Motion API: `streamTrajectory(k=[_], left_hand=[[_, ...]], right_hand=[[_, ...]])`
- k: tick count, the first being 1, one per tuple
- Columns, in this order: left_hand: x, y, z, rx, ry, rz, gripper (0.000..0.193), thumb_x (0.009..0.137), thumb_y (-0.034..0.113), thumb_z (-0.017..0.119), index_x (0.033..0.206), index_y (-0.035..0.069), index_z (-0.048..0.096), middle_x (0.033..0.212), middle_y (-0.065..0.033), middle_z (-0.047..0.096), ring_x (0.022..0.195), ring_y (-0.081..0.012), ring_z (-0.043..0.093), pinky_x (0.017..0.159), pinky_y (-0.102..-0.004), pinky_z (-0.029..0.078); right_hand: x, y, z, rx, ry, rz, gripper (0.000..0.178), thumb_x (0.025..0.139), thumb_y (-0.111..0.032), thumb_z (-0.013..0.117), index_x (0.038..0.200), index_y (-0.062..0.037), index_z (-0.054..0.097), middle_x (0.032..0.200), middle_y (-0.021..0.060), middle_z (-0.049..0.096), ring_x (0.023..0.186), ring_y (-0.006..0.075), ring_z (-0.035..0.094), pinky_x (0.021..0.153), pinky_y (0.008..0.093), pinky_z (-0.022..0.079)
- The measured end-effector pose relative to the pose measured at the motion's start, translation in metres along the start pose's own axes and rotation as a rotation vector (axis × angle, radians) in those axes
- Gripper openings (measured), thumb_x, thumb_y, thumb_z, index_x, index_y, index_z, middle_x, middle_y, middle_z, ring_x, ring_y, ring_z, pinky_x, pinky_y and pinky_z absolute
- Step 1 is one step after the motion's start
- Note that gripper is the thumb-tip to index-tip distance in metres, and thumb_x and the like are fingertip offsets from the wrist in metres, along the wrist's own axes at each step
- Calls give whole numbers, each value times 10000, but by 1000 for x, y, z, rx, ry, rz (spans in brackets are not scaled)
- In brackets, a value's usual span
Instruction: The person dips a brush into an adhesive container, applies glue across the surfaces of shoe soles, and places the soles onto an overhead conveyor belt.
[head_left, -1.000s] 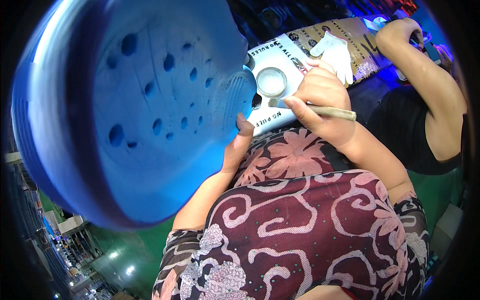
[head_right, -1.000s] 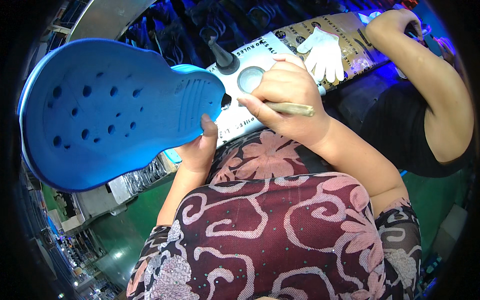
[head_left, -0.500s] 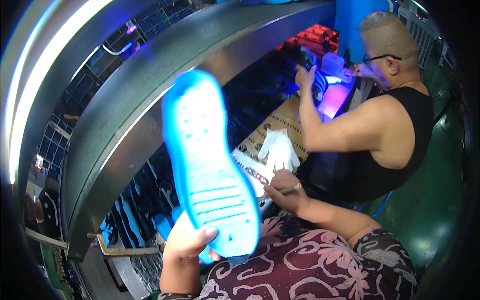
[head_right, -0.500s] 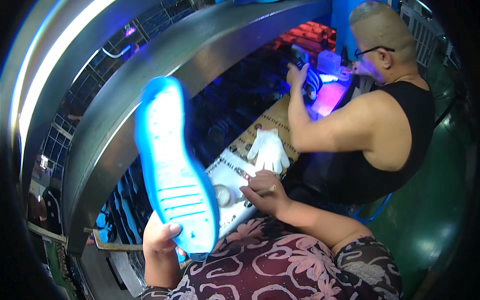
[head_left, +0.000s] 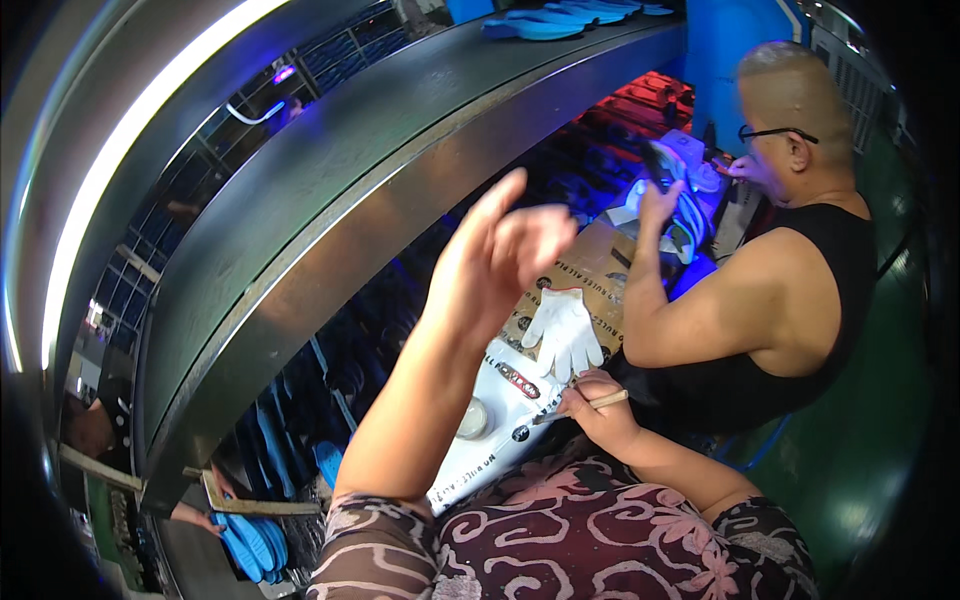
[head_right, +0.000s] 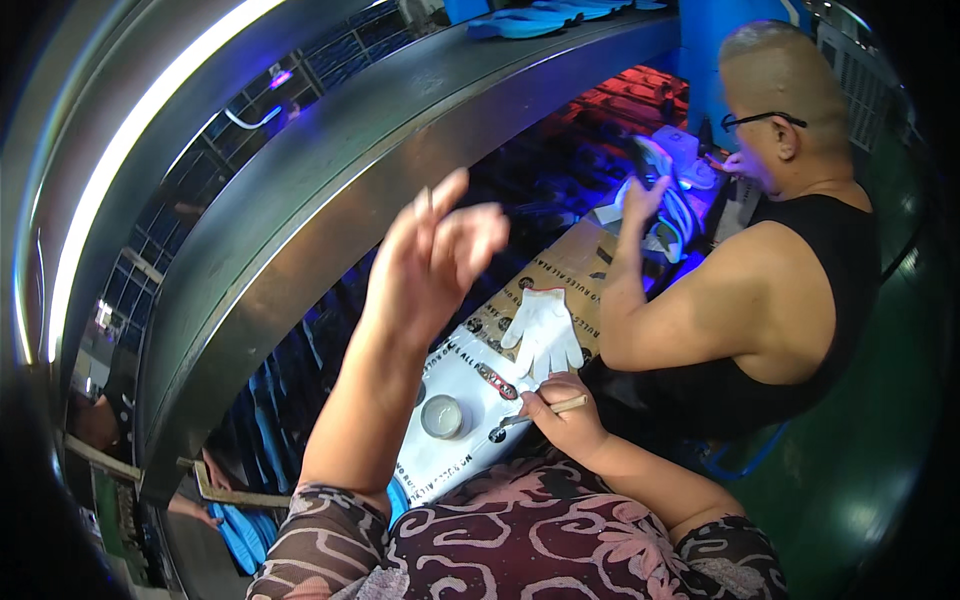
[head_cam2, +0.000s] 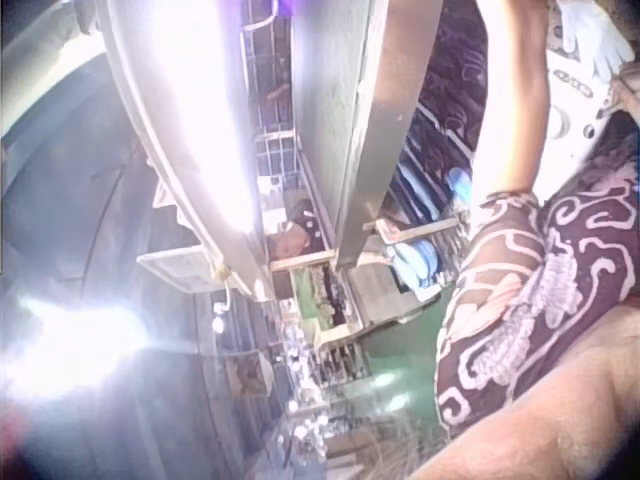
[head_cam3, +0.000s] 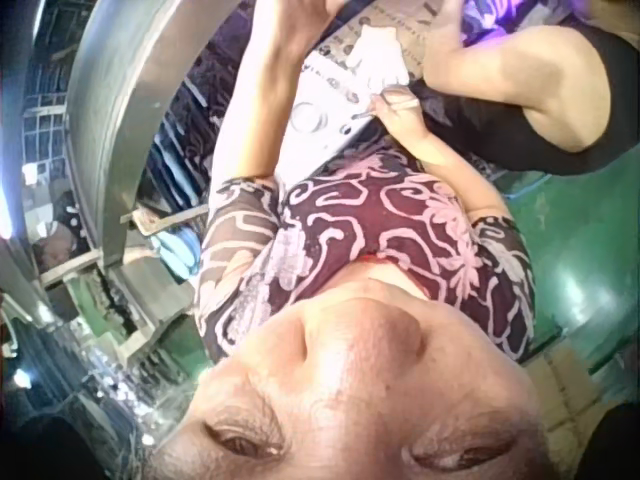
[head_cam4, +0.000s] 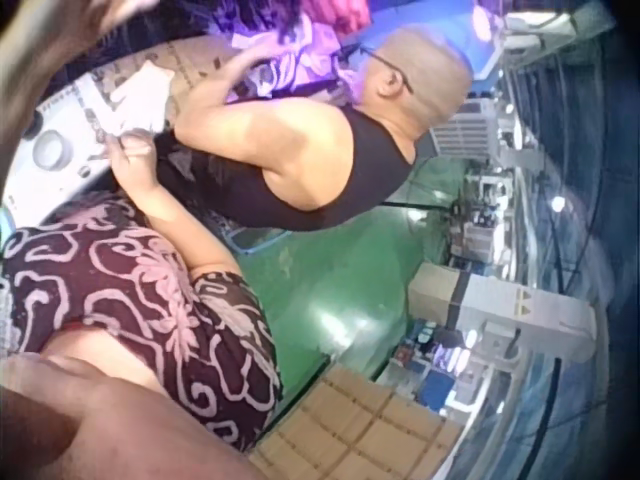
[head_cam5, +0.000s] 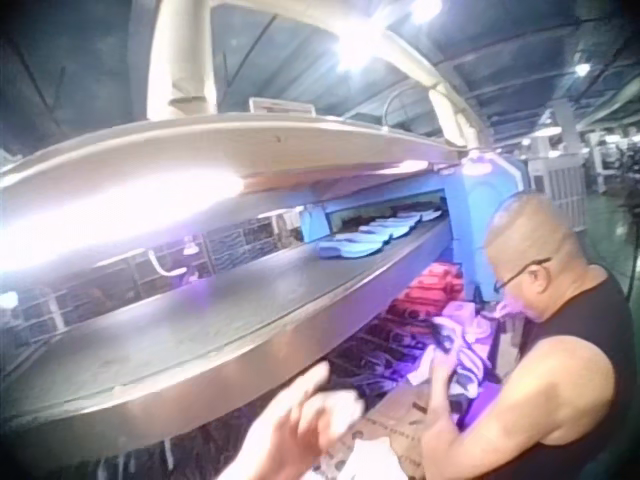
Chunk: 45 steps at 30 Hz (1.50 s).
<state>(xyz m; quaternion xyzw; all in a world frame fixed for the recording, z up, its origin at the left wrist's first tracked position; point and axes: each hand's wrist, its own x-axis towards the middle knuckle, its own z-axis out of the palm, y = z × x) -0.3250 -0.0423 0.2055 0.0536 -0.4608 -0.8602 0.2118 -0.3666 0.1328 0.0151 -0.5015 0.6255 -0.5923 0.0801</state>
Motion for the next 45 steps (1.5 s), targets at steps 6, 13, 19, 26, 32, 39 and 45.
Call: streamTrajectory(k=[6, 13, 19, 26, 32, 39, 45], left_hand=[[-210, -66, -196, 904, 476, -258, 485, 858, 195, 612, 1273, -4, 460, 988, -116, 630, 829, -173, 629, 750, -292, 508], [-379, -87, -243, 1674, 988, -802, 498, 745, 229, 638, 1170, 19, 484, 987, -213, 623, 912, -375, 611, 789, -451, 489], [-372, -107, -249, 1853, 1106, -580, 408, 739, 237, 630, 1050, 9, 499, 960, -200, 635, 785, -370, 639, 685, -455, 516], [-357, -96, -262, 1761, 856, -927, 359, 730, 224, 592, 1011, 1, 569, 866, -210, 659, 818, -365, 642, 696, -435, 512], [-369, -93, -243, 1490, 1058, -628, 426, 734, 160, 601, 1097, -26, 479, 790, -212, 639, 752, -363, 643, 676, -410, 513], [-363, -106, -217, -196, 926, -304, 230, 824, 173, 576, 984, 20, 511, 745, -72, 590, 477, -142, 500, 401, -239, 379], [-317, -86, -157, 231, 842, 6, 453, 866, 72, 550, 1244, -21, 318, 986, -171, 577, 670, -237, 634, 583, -296, 542]], right_hand=[[1, 5, 11, 35, -46, 21, 261, 866, -99, 541, 626, -44, 629, 602, 70, 602, 623, 240, 537, 713, 353, 409], [2, -7, 49, 185, -177, 181, 362, 933, -169, 494, 636, 14, 590, 537, 41, 473, 551, 140, 458, 558, 277, 367], [2, -24, 70, 209, -251, 203, 368, 942, -185, 488, 662, 28, 593, 600, 47, 482, 563, 120, 455, 554, 252, 358], [-11, -27, 77, 161, -258, 288, 378, 952, -188, 475, 665, 32, 588, 620, 42, 515, 570, 102, 458, 551, 245, 357], [-8, -29, 82, 186, -255, 379, 348, 943, -209, 504, 698, 9, 622, 629, 36, 570, 578, 94, 488, 558, 238, 390], [-4, -35, 79, 197, -244, 414, 386, 945, -293, 508, 719, -6, 634, 650, 36, 578, 607, 97, 504, 592, 232, 404], [12, -56, 74, 294, -224, 414, 374, 921, -304, 547, 725, -4, 654, 619, 30, 563, 607, 88, 506, 600, 227, 398]])
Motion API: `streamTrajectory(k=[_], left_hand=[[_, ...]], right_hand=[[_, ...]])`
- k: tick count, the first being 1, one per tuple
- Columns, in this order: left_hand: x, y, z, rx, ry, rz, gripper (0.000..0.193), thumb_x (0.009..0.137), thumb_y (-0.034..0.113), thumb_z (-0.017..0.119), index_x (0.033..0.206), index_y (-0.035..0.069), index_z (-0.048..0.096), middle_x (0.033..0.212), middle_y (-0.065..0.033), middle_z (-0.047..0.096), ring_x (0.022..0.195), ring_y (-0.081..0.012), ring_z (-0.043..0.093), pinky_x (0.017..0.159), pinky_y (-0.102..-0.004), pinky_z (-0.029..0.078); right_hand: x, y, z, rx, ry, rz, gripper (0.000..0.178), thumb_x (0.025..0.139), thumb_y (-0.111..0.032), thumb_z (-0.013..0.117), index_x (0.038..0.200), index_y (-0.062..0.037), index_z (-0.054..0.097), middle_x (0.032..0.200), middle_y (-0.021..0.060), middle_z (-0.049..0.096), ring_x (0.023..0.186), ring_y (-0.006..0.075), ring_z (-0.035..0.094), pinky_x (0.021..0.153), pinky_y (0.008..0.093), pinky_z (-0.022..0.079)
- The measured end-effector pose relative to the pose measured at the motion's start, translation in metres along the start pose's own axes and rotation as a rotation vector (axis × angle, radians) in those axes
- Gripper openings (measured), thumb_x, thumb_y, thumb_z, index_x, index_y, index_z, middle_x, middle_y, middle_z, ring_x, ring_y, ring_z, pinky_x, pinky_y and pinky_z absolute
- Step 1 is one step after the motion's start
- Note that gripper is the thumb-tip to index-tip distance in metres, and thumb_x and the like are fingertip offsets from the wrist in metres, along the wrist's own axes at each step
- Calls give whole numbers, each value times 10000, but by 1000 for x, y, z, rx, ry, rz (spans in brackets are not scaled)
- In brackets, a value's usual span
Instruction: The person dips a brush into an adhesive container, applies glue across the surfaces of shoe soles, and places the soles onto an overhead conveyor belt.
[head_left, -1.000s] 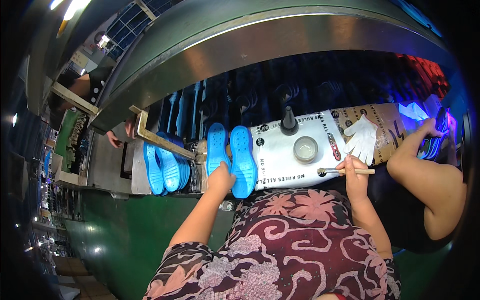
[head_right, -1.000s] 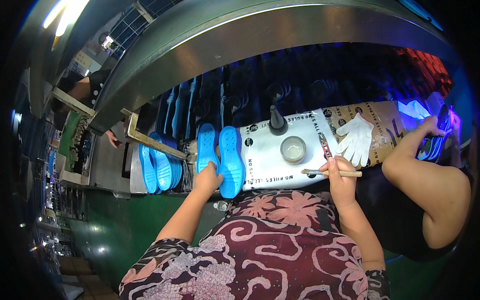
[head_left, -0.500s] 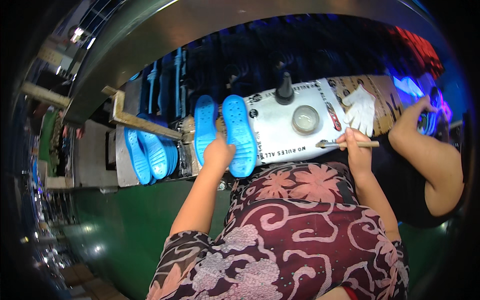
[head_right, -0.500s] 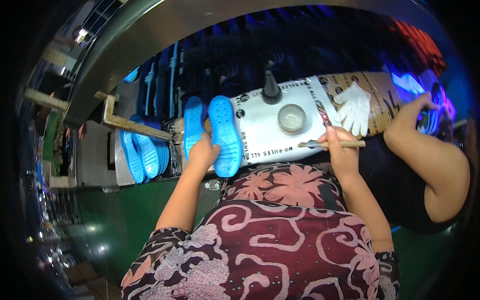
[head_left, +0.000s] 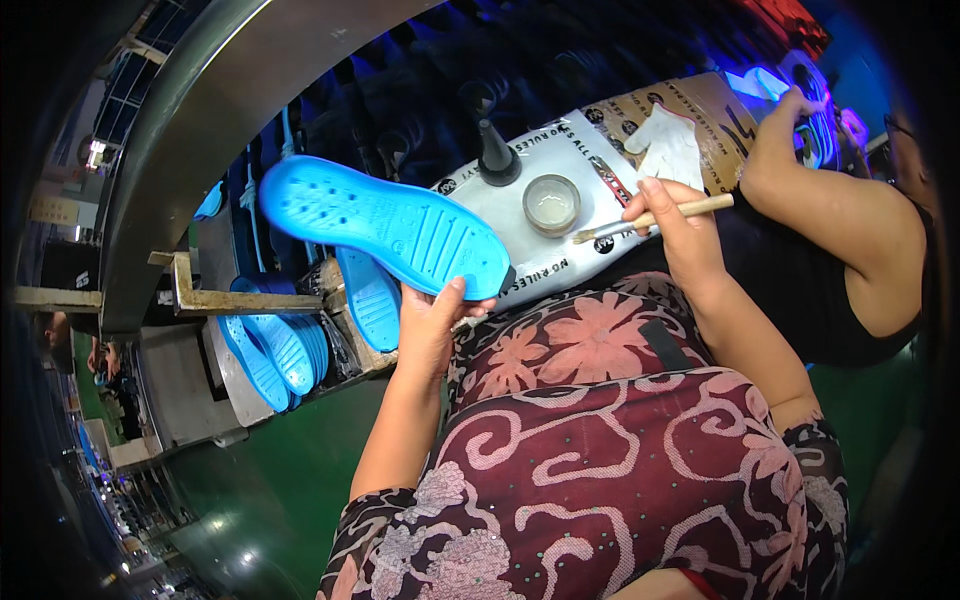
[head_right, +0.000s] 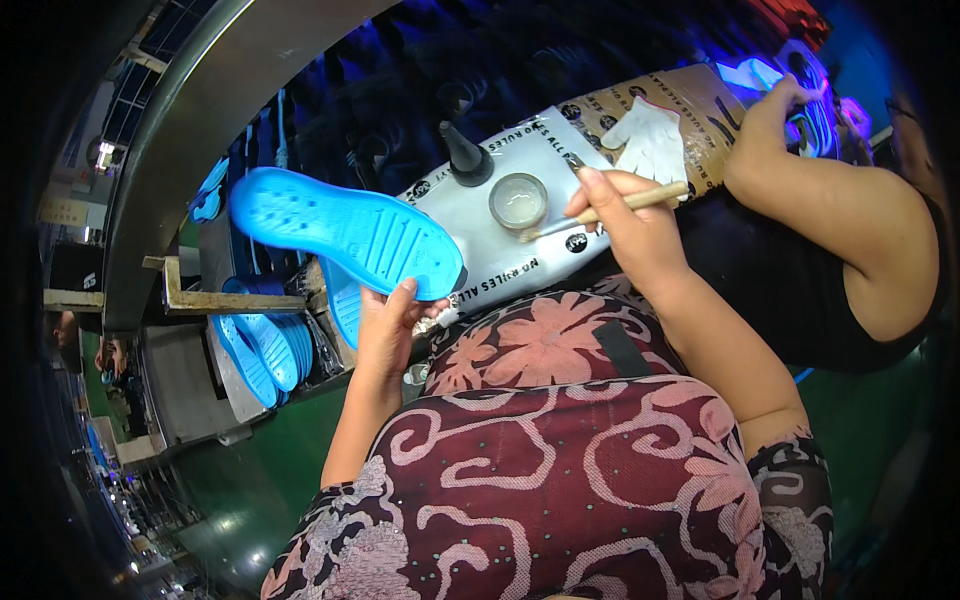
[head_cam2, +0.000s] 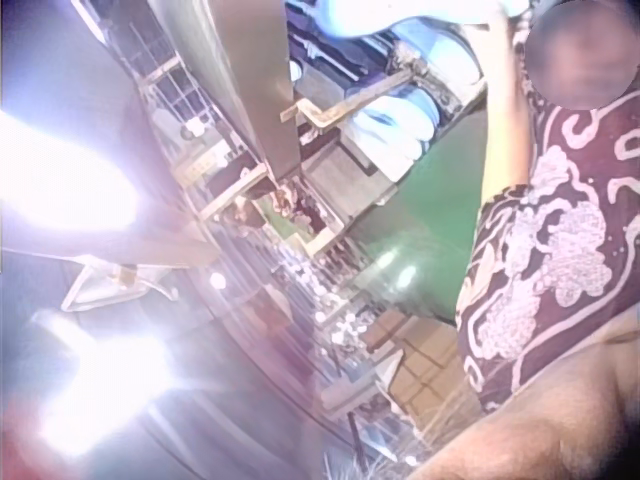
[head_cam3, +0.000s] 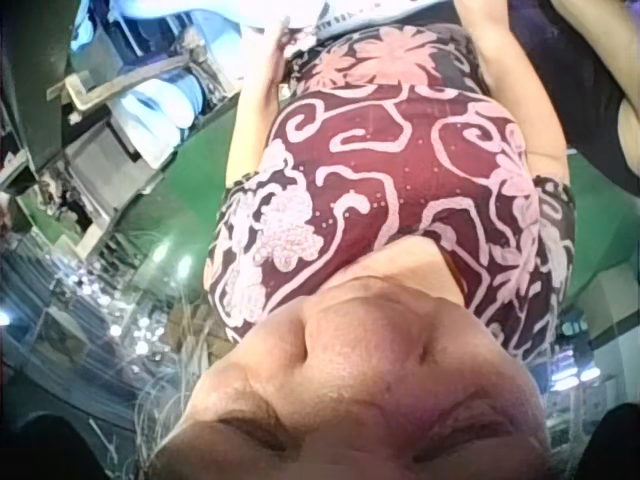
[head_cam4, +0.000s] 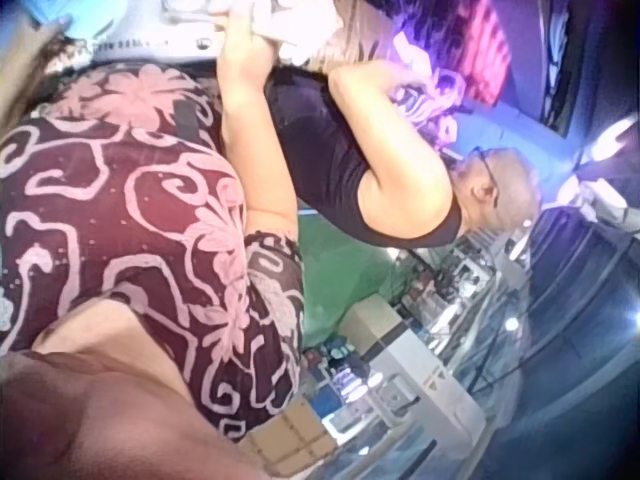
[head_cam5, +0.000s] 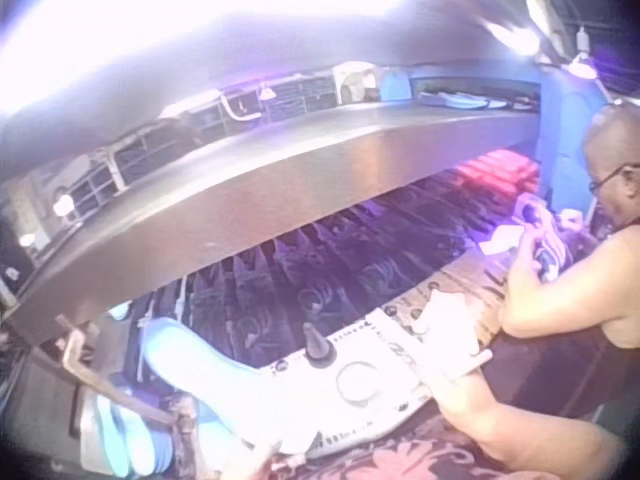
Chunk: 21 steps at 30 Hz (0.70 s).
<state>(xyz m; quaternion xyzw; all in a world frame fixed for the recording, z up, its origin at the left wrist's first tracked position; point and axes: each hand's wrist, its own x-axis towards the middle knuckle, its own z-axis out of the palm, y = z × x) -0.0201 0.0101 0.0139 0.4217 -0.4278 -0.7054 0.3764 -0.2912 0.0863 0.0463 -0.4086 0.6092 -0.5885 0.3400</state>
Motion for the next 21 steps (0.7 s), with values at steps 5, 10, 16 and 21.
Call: streamTrajectory(k=[5, 10, 16, 21], left_hand=[[2, 7, 29, 224, 44, 292, 376, 819, 35, 583, 1147, -23, 407, 969, -146, 588, 732, -179, 599, 663, -306, 522], [6, 2, 40, 322, 66, 476, 340, 757, 9, 618, 1070, -38, 496, 985, -115, 605, 857, -182, 601, 803, -299, 469], [4, 7, 44, 418, 82, 533, 328, 747, 9, 627, 1049, -41, 508, 927, -119, 628, 827, -180, 612, 779, -303, 477], [3, 5, 44, 415, 86, 613, 306, 735, 15, 633, 1016, -45, 527, 897, -123, 640, 792, -177, 623, 741, -300, 485]], right_hand=[[0, -30, 16, -253, -208, -461, 331, 918, -193, 483, 673, -35, 640, 647, 46, 627, 653, 175, 553, 919, 403, 386], [2, -26, 31, -346, -191, -751, 193, 814, -141, 629, 638, -61, 625, 599, 42, 563, 579, 221, 507, 713, 349, 404], [3, -23, 27, -469, -177, -765, 202, 807, -163, 625, 626, -75, 621, 584, 47, 543, 585, 238, 516, 774, 374, 404], [0, -26, 25, -427, -180, -733, 205, 813, -164, 616, 628, -77, 625, 580, 35, 545, 597, 230, 532, 795, 375, 406]])
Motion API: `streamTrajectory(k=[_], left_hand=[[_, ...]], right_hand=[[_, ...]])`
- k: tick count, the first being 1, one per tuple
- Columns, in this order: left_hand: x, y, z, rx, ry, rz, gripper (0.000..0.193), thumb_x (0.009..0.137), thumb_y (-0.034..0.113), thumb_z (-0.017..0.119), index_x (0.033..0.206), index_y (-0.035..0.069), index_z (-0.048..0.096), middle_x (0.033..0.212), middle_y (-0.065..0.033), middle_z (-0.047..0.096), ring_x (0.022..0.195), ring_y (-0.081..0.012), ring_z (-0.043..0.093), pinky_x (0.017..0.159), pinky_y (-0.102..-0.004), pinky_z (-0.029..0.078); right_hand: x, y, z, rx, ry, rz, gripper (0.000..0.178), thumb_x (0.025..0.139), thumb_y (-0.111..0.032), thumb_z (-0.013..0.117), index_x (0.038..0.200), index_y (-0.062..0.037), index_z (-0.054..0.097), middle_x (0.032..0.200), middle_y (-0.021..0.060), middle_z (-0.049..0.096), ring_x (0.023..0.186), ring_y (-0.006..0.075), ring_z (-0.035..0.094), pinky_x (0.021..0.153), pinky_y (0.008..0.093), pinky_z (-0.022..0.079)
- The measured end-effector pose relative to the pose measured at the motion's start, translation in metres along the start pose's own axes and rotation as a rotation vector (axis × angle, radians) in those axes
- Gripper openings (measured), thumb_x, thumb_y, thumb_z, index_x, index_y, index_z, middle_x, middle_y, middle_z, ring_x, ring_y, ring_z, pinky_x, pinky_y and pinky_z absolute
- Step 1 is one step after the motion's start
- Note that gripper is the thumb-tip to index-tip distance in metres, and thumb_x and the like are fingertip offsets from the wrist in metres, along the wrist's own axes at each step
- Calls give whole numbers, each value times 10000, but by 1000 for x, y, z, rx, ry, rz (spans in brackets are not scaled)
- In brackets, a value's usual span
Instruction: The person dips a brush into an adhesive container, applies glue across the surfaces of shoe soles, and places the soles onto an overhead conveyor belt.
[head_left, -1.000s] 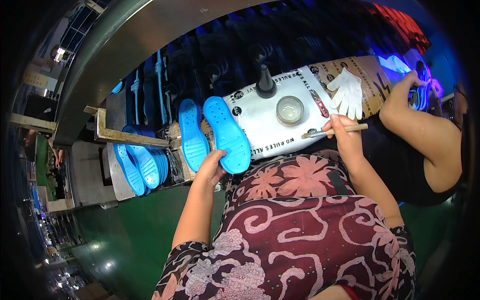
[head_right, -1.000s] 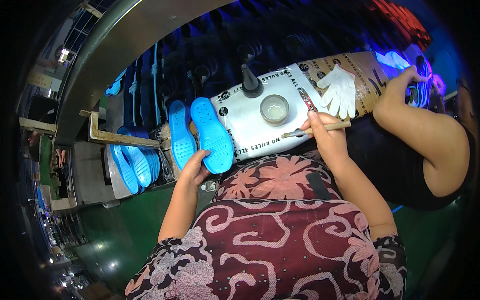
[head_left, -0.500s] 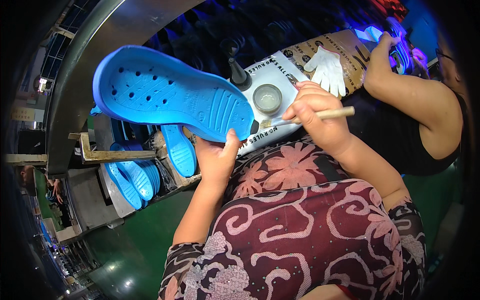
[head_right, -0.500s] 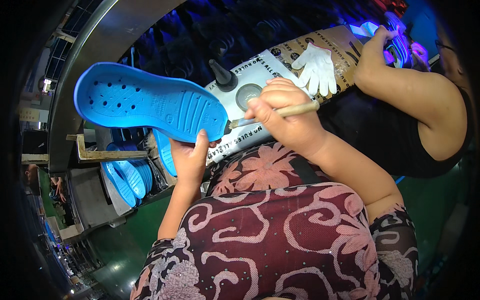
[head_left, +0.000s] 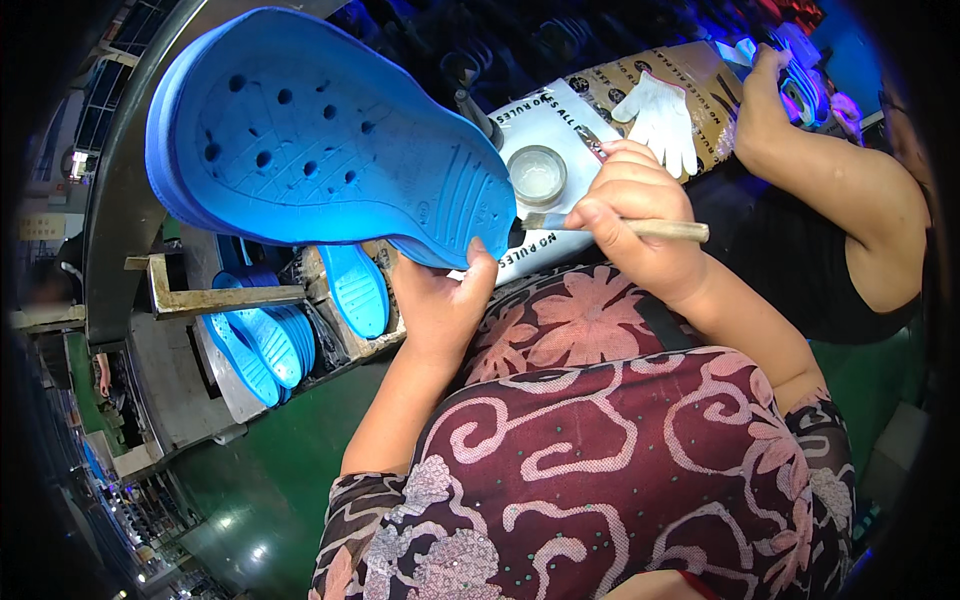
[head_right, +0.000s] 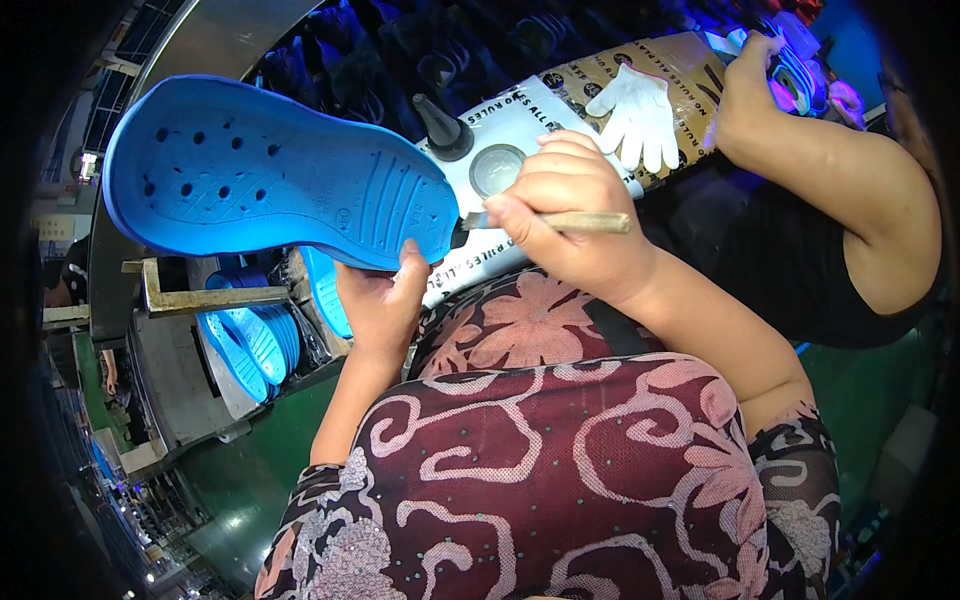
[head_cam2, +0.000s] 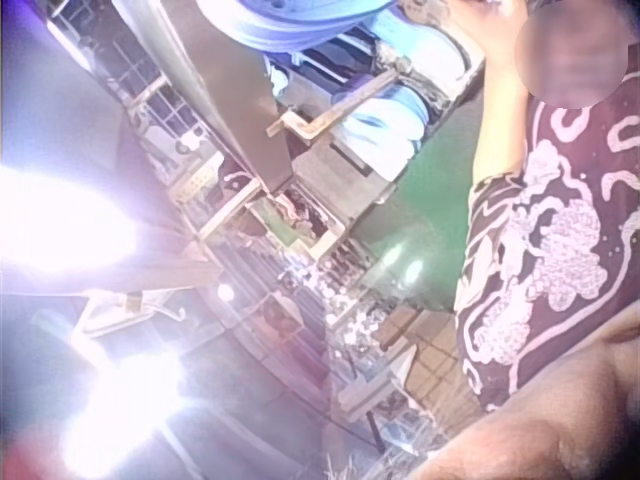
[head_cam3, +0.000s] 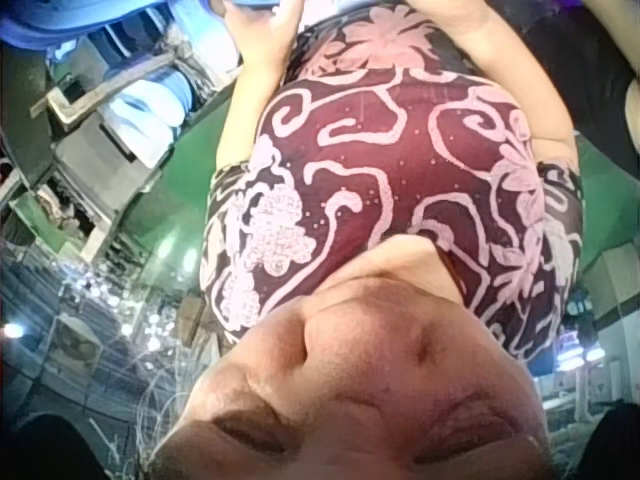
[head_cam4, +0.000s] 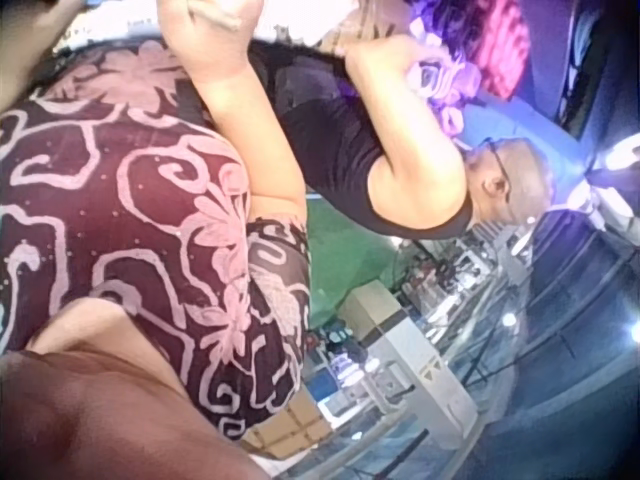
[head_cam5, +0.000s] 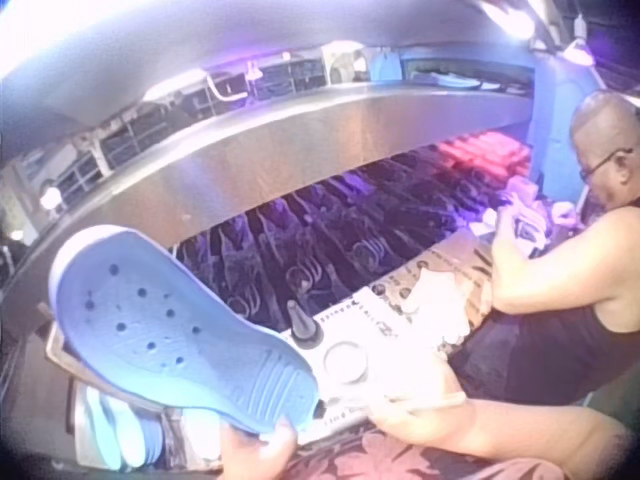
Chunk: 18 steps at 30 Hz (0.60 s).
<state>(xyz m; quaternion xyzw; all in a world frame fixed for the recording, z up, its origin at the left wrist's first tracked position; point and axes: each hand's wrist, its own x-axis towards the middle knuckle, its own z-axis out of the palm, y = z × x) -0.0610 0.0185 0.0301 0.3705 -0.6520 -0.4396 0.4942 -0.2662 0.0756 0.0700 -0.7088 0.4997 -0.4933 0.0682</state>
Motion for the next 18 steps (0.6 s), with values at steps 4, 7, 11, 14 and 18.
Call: streamTrajectory(k=[4, 7, 11, 14, 18], left_hand=[[1, 4, 3, -8, -7, -9, 246, 719, 10, 632, 951, -42, 565, 850, -113, 648, 740, -177, 630, 704, -293, 491], [2, 1, 0, 59, -13, 86, 219, 708, 3, 628, 919, -31, 586, 824, -113, 648, 730, -177, 634, 701, -290, 492], [1, 3, 4, 14, 22, 40, 206, 698, -5, 622, 903, -20, 598, 814, -111, 647, 722, -179, 634, 693, -292, 492], [2, 3, 5, 23, 25, 67, 207, 697, -5, 619, 903, -18, 599, 803, -109, 646, 716, -177, 631, 685, -295, 492], [3, 2, 3, 39, -19, 131, 217, 685, -28, 619, 901, -27, 591, 804, -96, 636, 699, -159, 613, 678, -281, 488]], right_hand=[[4, -3, 8, -30, -27, -62, 165, 794, -151, 637, 643, -84, 632, 585, 24, 541, 592, 219, 525, 812, 381, 414], [1, 2, 3, -80, -32, -62, 171, 788, -174, 650, 646, -81, 631, 583, 27, 537, 589, 220, 522, 812, 386, 416], [-1, 0, 0, -55, -28, -37, 183, 788, -202, 661, 651, -82, 634, 582, 27, 531, 602, 220, 524, 818, 383, 411], [0, -5, 4, 9, -47, -53, 184, 793, -199, 660, 653, -83, 633, 586, 27, 531, 608, 217, 519, 818, 375, 405], [-4, 1, 1, -21, -81, -39, 200, 803, -192, 651, 637, -80, 632, 588, 28, 534, 602, 215, 519, 807, 374, 410]])
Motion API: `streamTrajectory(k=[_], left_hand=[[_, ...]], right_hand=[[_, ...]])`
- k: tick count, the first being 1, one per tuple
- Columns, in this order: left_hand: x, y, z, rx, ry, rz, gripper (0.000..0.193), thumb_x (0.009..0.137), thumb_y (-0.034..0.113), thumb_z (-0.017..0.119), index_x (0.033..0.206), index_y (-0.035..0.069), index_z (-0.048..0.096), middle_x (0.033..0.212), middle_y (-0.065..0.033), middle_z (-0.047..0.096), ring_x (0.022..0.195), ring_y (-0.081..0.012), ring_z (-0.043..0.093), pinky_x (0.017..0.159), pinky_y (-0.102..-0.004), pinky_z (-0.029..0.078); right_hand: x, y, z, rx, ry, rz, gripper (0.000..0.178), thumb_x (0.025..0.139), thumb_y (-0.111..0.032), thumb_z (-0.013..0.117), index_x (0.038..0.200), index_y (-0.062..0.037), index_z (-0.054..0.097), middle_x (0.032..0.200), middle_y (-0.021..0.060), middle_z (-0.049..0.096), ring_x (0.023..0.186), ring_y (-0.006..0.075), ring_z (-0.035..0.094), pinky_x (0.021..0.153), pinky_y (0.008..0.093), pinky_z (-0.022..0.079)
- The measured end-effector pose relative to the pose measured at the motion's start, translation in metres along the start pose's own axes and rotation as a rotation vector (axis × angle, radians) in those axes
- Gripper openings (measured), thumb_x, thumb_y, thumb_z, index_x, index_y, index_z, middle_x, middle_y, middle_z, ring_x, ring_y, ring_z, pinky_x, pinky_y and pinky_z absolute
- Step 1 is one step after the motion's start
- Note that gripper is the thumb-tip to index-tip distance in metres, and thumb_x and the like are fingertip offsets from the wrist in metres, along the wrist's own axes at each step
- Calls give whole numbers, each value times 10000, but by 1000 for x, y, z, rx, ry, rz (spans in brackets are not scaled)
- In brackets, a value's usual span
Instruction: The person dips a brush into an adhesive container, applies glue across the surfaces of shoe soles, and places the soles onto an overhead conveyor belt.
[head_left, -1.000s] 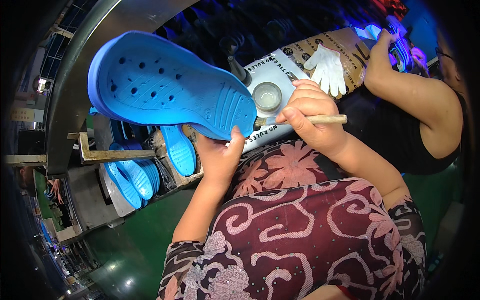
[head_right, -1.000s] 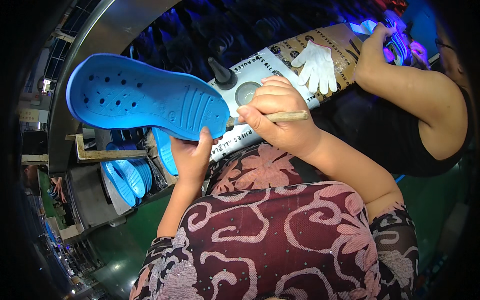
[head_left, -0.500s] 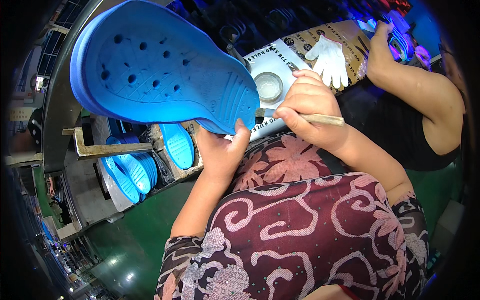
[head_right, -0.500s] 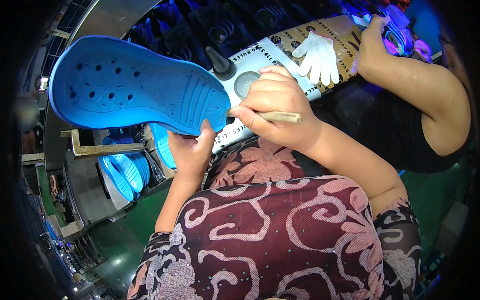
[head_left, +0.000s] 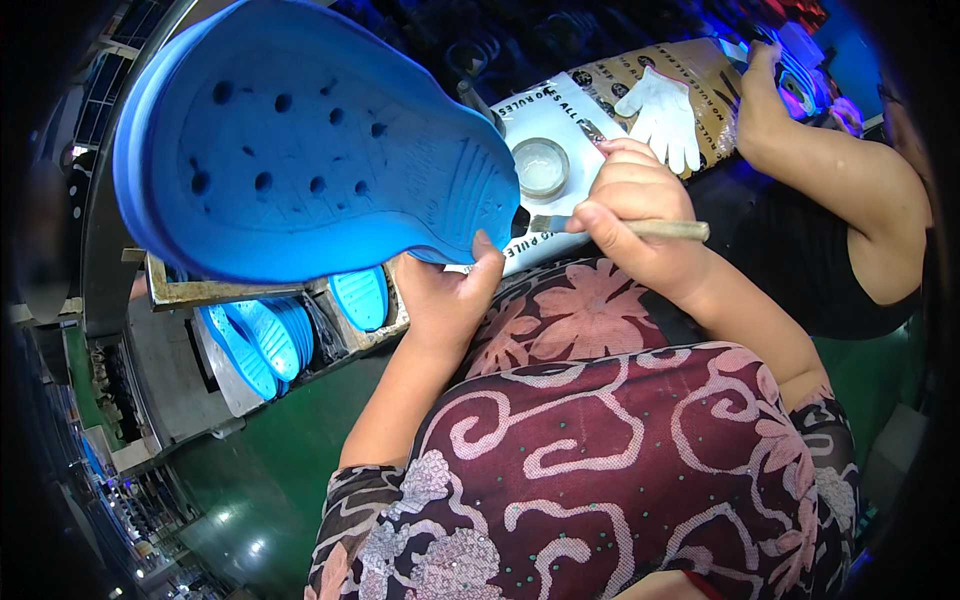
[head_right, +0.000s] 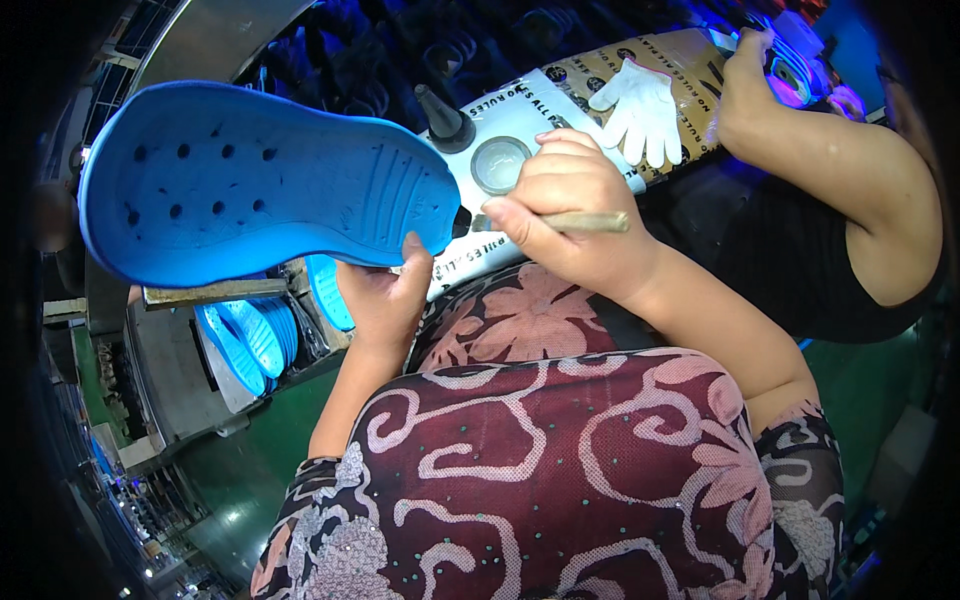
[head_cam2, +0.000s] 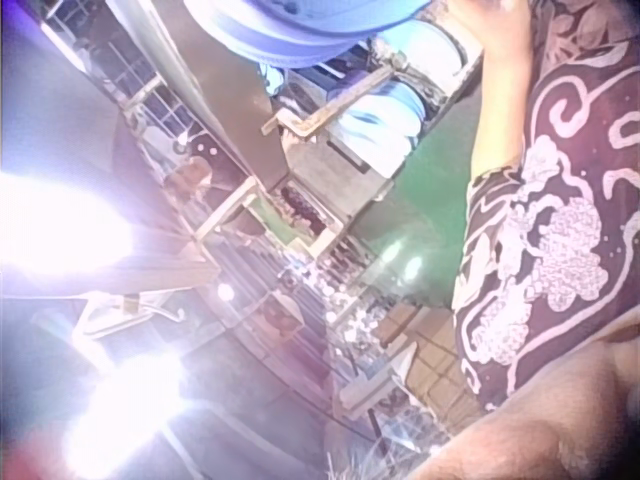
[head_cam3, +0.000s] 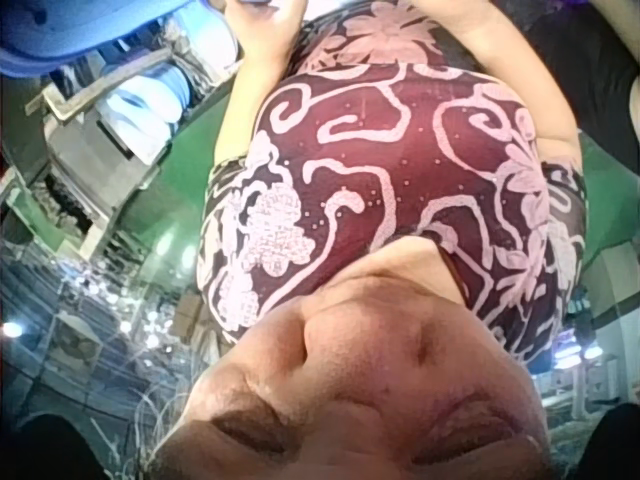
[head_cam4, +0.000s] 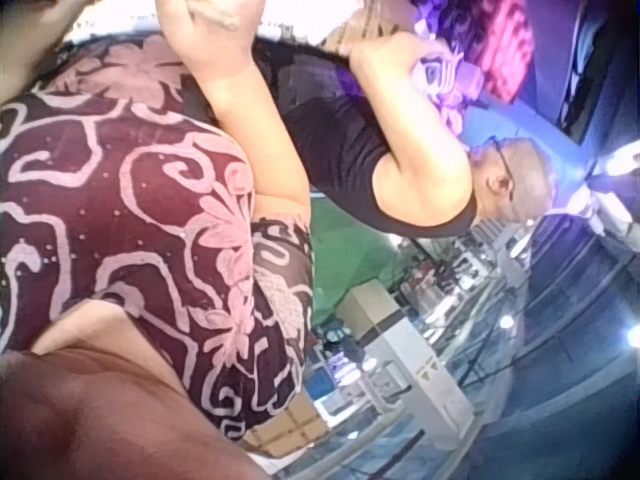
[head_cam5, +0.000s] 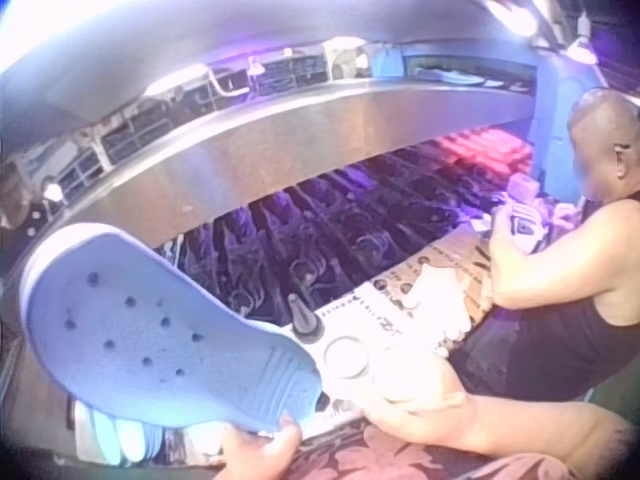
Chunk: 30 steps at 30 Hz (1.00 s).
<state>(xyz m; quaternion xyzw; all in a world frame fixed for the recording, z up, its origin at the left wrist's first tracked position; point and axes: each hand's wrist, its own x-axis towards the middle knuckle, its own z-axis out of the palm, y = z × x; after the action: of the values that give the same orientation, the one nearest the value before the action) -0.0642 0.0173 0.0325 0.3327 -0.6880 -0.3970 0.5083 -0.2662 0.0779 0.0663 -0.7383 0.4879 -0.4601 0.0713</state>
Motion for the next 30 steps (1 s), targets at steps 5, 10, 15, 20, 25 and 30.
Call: streamTrajectory(k=[5, 10, 15, 20, 25, 30], left_hand=[[-2, -4, 5, -40, 53, 49, 197, 678, -64, 616, 871, -37, 591, 816, -90, 623, 699, -145, 597, 665, -264, 481], [-1, -6, 3, 29, 7, 204, 188, 706, -78, 607, 889, -40, 595, 853, -106, 629, 727, -164, 610, 662, -270, 486], [-1, -4, 5, 36, -9, 214, 185, 721, -74, 614, 901, -36, 595, 864, -109, 633, 736, -172, 615, 669, -271, 488], [-3, -2, 3, 85, -13, 209, 192, 729, -75, 612, 916, -36, 587, 881, -106, 628, 759, -163, 609, 682, -267, 485], [-5, -7, 3, -67, 44, 114, 195, 719, -61, 619, 908, -40, 578, 875, -99, 617, 761, -153, 597, 685, -268, 481], [-4, -11, 2, 5, -28, 134, 245, 733, -64, 605, 972, -44, 557, 924, -103, 615, 818, -161, 594, 744, -276, 472]], right_hand=[[4, -3, 5, 49, 54, -1, 204, 818, -176, 633, 645, -67, 635, 580, 40, 534, 592, 221, 524, 780, 379, 420], [0, -2, 4, 25, 0, 11, 208, 822, -175, 625, 649, -62, 637, 560, 47, 524, 576, 220, 524, 766, 359, 423], [4, -2, 6, 97, 96, 9, 229, 837, -175, 621, 644, -52, 632, 565, 53, 532, 557, 231, 508, 694, 355, 403], [2, -2, 7, 60, 10, -11, 233, 844, -162, 610, 639, -53, 629, 571, 56, 536, 574, 227, 512, 696, 351, 405], [3, -3, 7, 140, 67, 58, 243, 853, -149, 586, 631, -57, 625, 576, 51, 544, 577, 224, 508, 739, 353, 402], [1, -1, 7, 14, 50, 5, 268, 861, -148, 577, 614, -53, 619, 576, 50, 549, 575, 226, 504, 748, 360, 401]])
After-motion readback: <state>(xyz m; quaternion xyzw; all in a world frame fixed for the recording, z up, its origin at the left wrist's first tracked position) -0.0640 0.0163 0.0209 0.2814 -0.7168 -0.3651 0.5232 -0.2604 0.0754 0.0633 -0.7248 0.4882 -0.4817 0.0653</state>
